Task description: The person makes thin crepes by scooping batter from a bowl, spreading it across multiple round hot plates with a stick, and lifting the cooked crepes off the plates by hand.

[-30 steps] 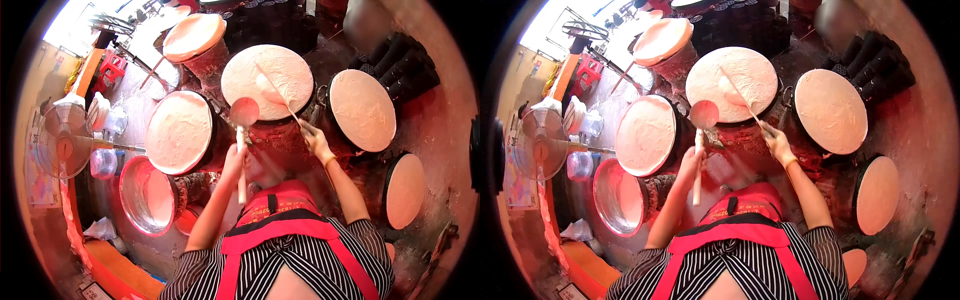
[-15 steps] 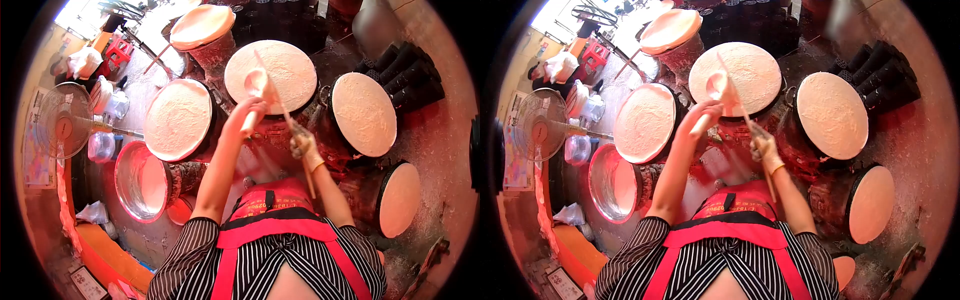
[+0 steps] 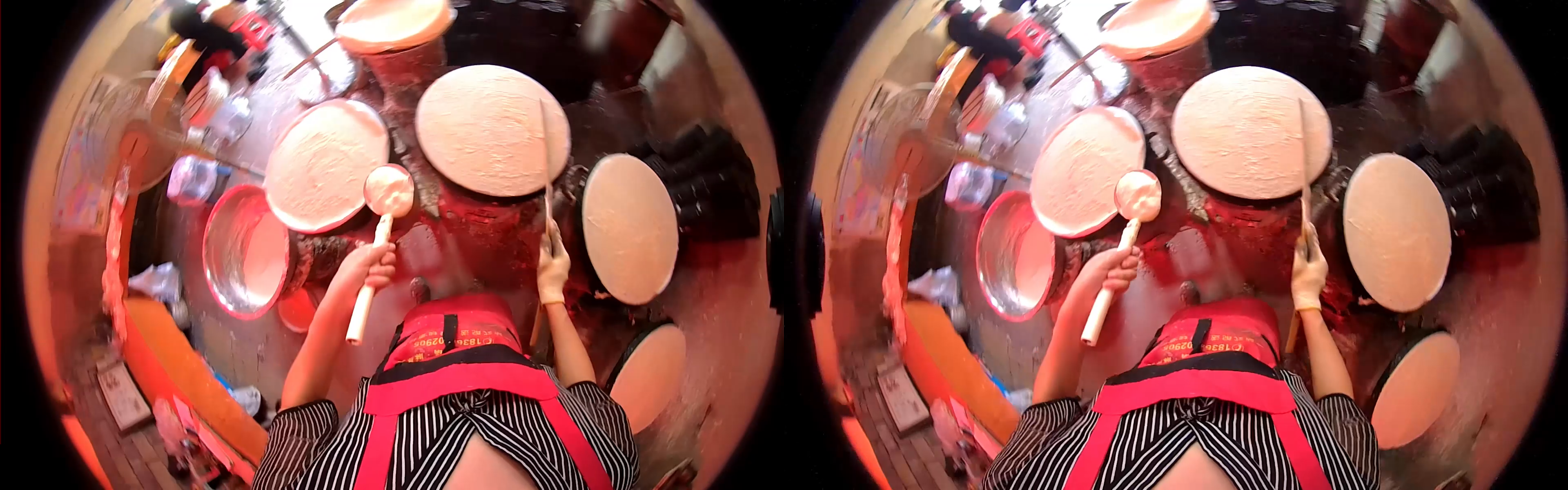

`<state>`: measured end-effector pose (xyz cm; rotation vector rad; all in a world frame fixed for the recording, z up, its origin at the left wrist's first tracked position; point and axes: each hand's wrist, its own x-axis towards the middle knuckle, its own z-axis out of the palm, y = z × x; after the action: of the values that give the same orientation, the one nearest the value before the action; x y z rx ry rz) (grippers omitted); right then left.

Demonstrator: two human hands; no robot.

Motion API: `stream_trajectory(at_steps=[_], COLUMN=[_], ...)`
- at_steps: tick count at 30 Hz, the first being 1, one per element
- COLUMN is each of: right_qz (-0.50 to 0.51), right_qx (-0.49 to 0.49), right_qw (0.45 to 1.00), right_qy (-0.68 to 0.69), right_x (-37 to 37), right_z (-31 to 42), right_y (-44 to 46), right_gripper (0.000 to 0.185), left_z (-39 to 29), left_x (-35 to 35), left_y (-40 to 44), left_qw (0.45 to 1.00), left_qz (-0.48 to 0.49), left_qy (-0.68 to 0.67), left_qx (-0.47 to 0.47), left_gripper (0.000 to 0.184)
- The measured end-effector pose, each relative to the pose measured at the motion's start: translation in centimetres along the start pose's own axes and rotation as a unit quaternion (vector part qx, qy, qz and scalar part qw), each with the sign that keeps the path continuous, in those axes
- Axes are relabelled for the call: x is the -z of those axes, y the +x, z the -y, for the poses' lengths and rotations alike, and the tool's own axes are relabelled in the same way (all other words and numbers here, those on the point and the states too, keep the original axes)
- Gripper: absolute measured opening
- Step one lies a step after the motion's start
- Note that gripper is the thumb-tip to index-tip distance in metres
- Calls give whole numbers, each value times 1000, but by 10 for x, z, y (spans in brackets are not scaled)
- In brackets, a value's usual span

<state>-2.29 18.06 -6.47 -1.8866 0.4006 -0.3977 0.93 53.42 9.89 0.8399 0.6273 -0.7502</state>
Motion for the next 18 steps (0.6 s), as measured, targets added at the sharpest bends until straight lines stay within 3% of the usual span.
stream_trajectory(at_steps=[2,4,5,10,12,16,18], right_qz=[74,252,294,265,314,239,222], right_qx=[2,-62,-6,182,135,177,151], right_qw=[997,962,955,947,935,901,878], right_qy=[-13,-89,-39,-21,-100,-316,-397], right_x=[-9,-15,-29,-154,-212,-338,-388], right_z=[-7,33,18,92,107,168,191], right_y=[-22,-37,-39,26,78,152,170], right_gripper=[38,41,43,32,37,31,31], left_z=[17,32,38,50,42,17,-2], left_x=[21,41,51,105,130,193,218], left_y=[-27,-54,-66,-119,-134,-160,-170], left_qw=[997,983,972,933,926,909,904], left_qz=[-42,-49,-51,-128,-179,-206,-231], left_qy=[-45,-163,-218,-289,-259,-245,-227], left_qx=[-39,-66,-75,-174,-210,-268,-280], left_gripper=[14,13,14,12,10,10,12])
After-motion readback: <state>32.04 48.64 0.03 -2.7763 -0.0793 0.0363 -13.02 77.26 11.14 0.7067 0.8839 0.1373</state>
